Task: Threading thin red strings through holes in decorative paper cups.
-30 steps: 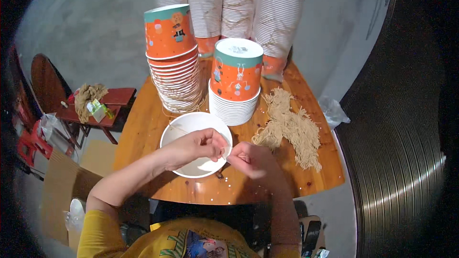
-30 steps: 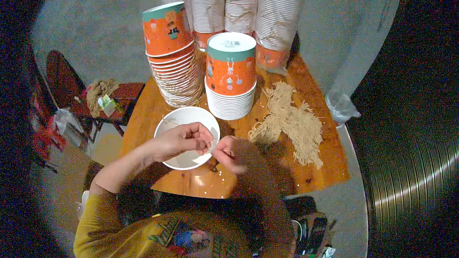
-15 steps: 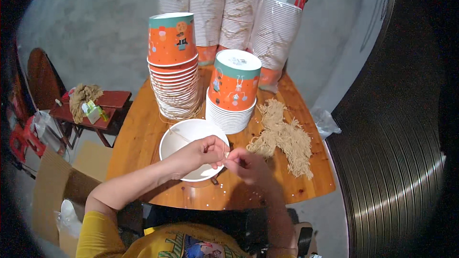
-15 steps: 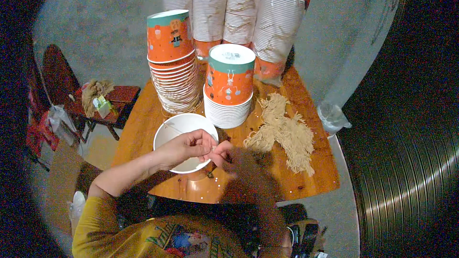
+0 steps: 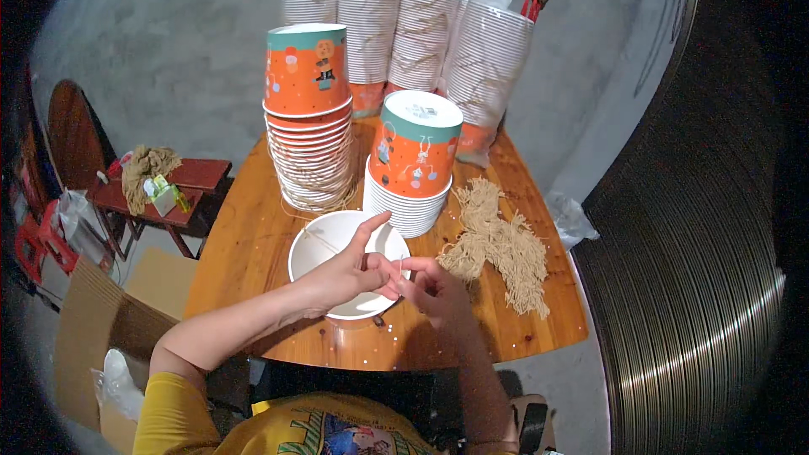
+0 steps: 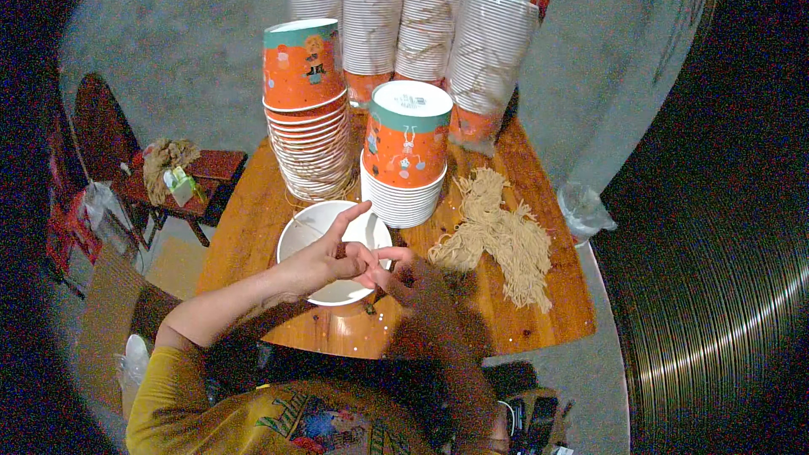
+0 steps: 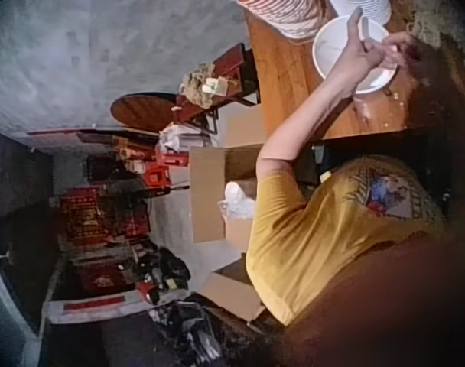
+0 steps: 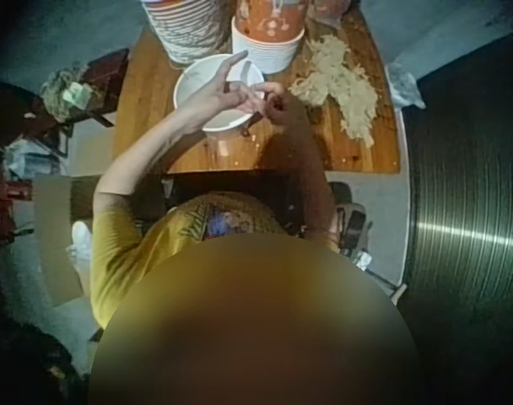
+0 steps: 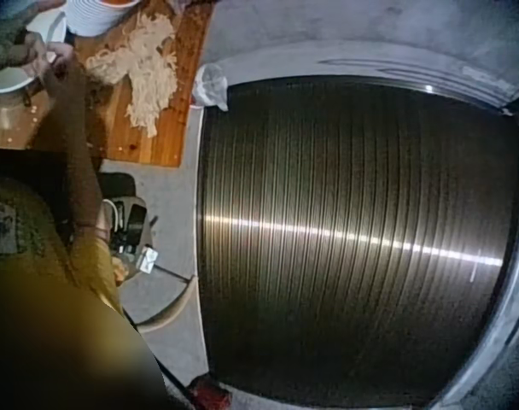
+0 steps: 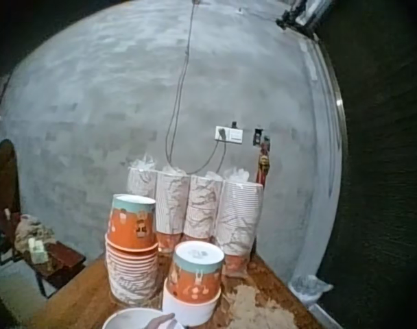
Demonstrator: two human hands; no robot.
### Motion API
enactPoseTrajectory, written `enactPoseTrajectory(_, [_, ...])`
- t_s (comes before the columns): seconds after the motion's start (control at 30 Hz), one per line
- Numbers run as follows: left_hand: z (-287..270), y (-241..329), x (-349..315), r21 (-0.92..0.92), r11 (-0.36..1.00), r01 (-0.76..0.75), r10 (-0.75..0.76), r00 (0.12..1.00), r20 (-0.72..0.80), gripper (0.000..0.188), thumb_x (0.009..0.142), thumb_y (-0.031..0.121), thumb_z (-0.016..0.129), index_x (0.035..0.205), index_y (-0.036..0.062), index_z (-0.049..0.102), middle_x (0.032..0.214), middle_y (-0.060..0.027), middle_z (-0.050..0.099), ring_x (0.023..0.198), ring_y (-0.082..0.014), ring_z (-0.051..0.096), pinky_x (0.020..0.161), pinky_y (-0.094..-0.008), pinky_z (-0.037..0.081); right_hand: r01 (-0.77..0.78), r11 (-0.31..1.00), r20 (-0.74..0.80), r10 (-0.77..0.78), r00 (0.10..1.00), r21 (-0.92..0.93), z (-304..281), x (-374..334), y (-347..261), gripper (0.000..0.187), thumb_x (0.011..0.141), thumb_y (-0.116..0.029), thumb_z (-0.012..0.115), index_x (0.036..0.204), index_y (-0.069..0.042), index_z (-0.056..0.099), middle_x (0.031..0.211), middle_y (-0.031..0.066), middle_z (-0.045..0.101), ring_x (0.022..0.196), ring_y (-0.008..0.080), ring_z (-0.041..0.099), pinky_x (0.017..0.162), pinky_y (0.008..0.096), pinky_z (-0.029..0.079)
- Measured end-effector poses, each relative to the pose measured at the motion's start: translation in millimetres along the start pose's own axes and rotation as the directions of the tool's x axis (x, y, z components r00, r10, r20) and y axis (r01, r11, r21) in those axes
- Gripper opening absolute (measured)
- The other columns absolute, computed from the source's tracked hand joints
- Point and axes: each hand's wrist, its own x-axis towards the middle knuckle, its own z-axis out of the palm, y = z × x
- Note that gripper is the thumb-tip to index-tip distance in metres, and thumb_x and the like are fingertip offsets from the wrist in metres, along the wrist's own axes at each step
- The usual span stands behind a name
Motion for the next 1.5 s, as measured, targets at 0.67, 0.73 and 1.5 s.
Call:
enactPoseTrajectory(0.67, [-2.0,-2.3,3.0,0.064,0.998,-0.015,0.011,0.998,0.060,0.073,0.084,-0.006,0.054,0.140,0.0114,0.011,0.087,-0.0101,0.055,0.080,-0.0154,0.055,0.074,-0.0280,0.047,-0.037,0.994,-0.028,0.040,0.999,0.106,-4.1,-1.4,10.7,0.012,0.091,-0.018,0.055,0.094,-0.006,0.056,0.069,-0.0046,0.050,0.060,0.0025,0.042,0.054,0.0182,0.034])
enactPoseTrajectory(0.73, [1.9,-1.4,3.9,0.068,0.998,-0.018,0.013,0.998,0.061,0.070,0.084,-0.006,0.054,0.138,0.0098,0.013,0.085,-0.0085,0.055,0.079,-0.0143,0.054,0.073,-0.0271,0.047,-0.037,0.998,0.003,0.037,0.999,0.057,-6.2,-0.4,15.8,0.012,0.090,-0.017,0.056,0.094,-0.006,0.056,0.069,-0.0045,0.051,0.061,0.0021,0.042,0.054,0.0181,0.034])
enactPoseTrajectory(1.5, [8.5,-19.1,22.5,0.522,0.850,-0.068,0.066,0.998,0.022,0.014,0.089,0.018,0.056,0.090,0.0040,0.055,0.075,0.0022,0.052,0.071,-0.0060,0.048,0.065,-0.0219,0.041,0.309,0.827,0.128,-0.283,0.951,-0.470,-22.6,10.0,-30.2,0.010,0.083,-0.002,0.057,0.092,-0.005,0.054,0.077,0.0009,0.054,0.066,0.0081,0.049,0.059,0.0235,0.042])
